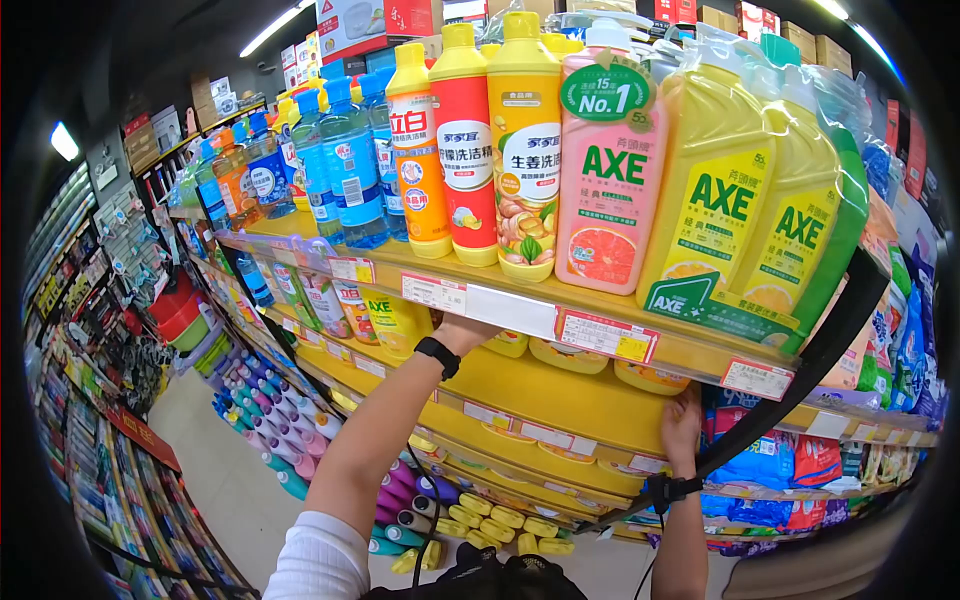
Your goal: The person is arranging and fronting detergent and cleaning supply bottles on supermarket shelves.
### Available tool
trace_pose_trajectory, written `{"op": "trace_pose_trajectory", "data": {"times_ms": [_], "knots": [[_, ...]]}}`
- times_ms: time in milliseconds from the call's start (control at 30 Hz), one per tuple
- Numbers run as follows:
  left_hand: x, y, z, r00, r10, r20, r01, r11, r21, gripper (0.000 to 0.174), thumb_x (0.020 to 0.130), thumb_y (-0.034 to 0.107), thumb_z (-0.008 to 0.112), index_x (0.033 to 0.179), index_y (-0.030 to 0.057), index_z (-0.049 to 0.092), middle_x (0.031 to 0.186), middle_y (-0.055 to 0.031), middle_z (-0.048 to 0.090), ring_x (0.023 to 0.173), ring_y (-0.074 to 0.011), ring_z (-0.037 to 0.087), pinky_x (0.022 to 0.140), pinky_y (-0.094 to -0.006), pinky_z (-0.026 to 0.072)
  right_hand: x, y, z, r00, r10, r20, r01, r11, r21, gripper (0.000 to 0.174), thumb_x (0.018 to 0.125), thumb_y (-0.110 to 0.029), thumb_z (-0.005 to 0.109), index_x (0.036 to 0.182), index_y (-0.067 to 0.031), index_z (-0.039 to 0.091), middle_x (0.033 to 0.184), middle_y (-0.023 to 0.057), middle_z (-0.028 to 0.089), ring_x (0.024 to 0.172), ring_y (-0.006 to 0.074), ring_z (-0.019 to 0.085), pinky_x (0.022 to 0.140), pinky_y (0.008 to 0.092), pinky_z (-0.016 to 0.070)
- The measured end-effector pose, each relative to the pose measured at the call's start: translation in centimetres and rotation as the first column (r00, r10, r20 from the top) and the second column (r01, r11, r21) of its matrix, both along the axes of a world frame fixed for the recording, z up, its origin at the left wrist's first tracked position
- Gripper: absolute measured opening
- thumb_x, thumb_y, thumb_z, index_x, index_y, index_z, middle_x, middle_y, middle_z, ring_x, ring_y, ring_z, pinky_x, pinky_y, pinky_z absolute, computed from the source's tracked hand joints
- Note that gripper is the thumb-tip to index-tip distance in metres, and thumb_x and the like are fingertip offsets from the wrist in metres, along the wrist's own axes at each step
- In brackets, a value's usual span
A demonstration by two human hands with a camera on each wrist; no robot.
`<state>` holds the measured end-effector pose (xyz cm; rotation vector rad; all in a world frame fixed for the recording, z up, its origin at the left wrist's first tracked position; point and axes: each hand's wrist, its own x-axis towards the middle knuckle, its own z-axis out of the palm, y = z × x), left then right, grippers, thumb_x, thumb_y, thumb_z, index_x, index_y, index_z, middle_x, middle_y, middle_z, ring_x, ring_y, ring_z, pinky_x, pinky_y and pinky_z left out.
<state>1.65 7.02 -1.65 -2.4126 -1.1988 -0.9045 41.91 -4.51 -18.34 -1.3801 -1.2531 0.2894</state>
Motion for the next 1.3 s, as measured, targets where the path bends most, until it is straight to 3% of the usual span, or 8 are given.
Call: {"op": "trace_pose_trajectory", "data": {"times_ms": [67, 167, 367, 467, 767, 867, 1167, 1300], "knots": [[0.6, -0.2, 0.1, 0.999, -0.011, 0.051, 0.007, 0.996, 0.085, 0.031, 0.089, 0.033, 0.061, 0.108, 0.0089, 0.067, 0.108, -0.0131, 0.069, 0.103, -0.0326, 0.064, 0.091, -0.0453, 0.0490, -0.2, -0.1, 0.3, 1.000, -0.001, 0.004, 0.001, 1.000, 0.005, 0.045, 0.087, 0.005, 0.055, 0.131, 0.0045, 0.048, 0.122, 0.0172, 0.059, 0.110, 0.0237, 0.061, 0.094, 0.0310, 0.0483], [0.5, 0.0, 0.0, 0.997, 0.006, 0.080, -0.011, 0.998, 0.062, 0.031, 0.089, 0.033, 0.062, 0.108, 0.0094, 0.067, 0.108, -0.0121, 0.070, 0.103, -0.0322, 0.064, 0.091, -0.0450, 0.0493, 0.0, 0.1, -0.1, 1.000, -0.003, 0.000, 0.003, 1.000, 0.000, 0.047, 0.087, 0.005, 0.055, 0.133, 0.0037, 0.046, 0.122, 0.0170, 0.059, 0.110, 0.0238, 0.061, 0.095, 0.0312, 0.0482], [-1.4, 3.2, -2.3, 0.997, 0.064, -0.048, -0.067, 0.996, -0.056, 0.042, 0.094, 0.040, 0.058, 0.128, 0.0147, 0.058, 0.133, -0.0121, 0.058, 0.123, -0.0296, 0.055, 0.103, -0.0454, 0.0437, 0.1, 0.0, 0.0, 1.000, -0.009, 0.003, 0.009, 0.999, -0.042, 0.054, 0.088, -0.002, 0.061, 0.139, 0.0047, 0.042, 0.125, 0.0227, 0.058, 0.113, 0.0303, 0.060, 0.099, 0.0363, 0.0481], [-2.8, 4.5, -2.8, 0.994, 0.079, -0.079, -0.089, 0.988, -0.124, 0.048, 0.093, 0.046, 0.055, 0.130, 0.0155, 0.056, 0.140, -0.0102, 0.053, 0.128, -0.0308, 0.050, 0.107, -0.0444, 0.0393, 0.1, 0.0, -0.1, 1.000, -0.004, 0.008, 0.005, 0.999, -0.032, 0.054, 0.089, -0.003, 0.060, 0.139, 0.0048, 0.042, 0.124, 0.0232, 0.059, 0.113, 0.0305, 0.061, 0.099, 0.0367, 0.0481], [-2.6, 3.8, -0.4, 0.994, 0.079, -0.073, -0.093, 0.971, -0.221, 0.050, 0.094, 0.049, 0.054, 0.132, 0.0160, 0.054, 0.142, -0.0095, 0.051, 0.130, -0.0301, 0.049, 0.108, -0.0440, 0.0386, 0.1, 0.0, -0.2, 0.999, -0.022, 0.046, 0.023, 0.999, -0.035, 0.056, 0.089, -0.003, 0.060, 0.140, 0.0051, 0.041, 0.122, 0.0233, 0.060, 0.111, 0.0306, 0.061, 0.098, 0.0368, 0.0485], [-2.4, 3.7, 0.1, 0.996, 0.071, -0.062, -0.084, 0.970, -0.230, 0.051, 0.094, 0.049, 0.053, 0.132, 0.0162, 0.053, 0.143, -0.0093, 0.051, 0.130, -0.0298, 0.048, 0.108, -0.0439, 0.0384, -0.2, -0.3, 0.5, 1.000, -0.007, 0.011, 0.008, 0.999, -0.044, 0.047, 0.088, 0.003, 0.056, 0.133, 0.0048, 0.045, 0.125, 0.0174, 0.059, 0.114, 0.0253, 0.060, 0.097, 0.0332, 0.0481], [-1.6, 3.6, 1.4, 0.998, 0.051, -0.037, -0.059, 0.966, -0.251, 0.053, 0.094, 0.051, 0.052, 0.134, 0.0167, 0.051, 0.145, -0.0086, 0.049, 0.132, -0.0292, 0.047, 0.109, -0.0435, 0.0378, -0.5, -0.5, 1.0, 1.000, -0.019, 0.007, 0.020, 0.998, -0.052, 0.043, 0.090, 0.001, 0.056, 0.132, 0.0025, 0.048, 0.121, 0.0163, 0.060, 0.111, 0.0228, 0.061, 0.096, 0.0331, 0.0485], [-1.1, 3.0, 2.0, 0.999, 0.043, -0.024, -0.048, 0.966, -0.255, 0.054, 0.094, 0.052, 0.051, 0.135, 0.0169, 0.050, 0.146, -0.0083, 0.048, 0.132, -0.0289, 0.046, 0.110, -0.0434, 0.0375, -0.2, -0.2, 0.7, 1.000, 0.004, -0.011, -0.005, 1.000, -0.027, 0.054, 0.088, 0.000, 0.060, 0.138, 0.0031, 0.043, 0.119, 0.0212, 0.060, 0.111, 0.0300, 0.060, 0.097, 0.0366, 0.0491]]}}
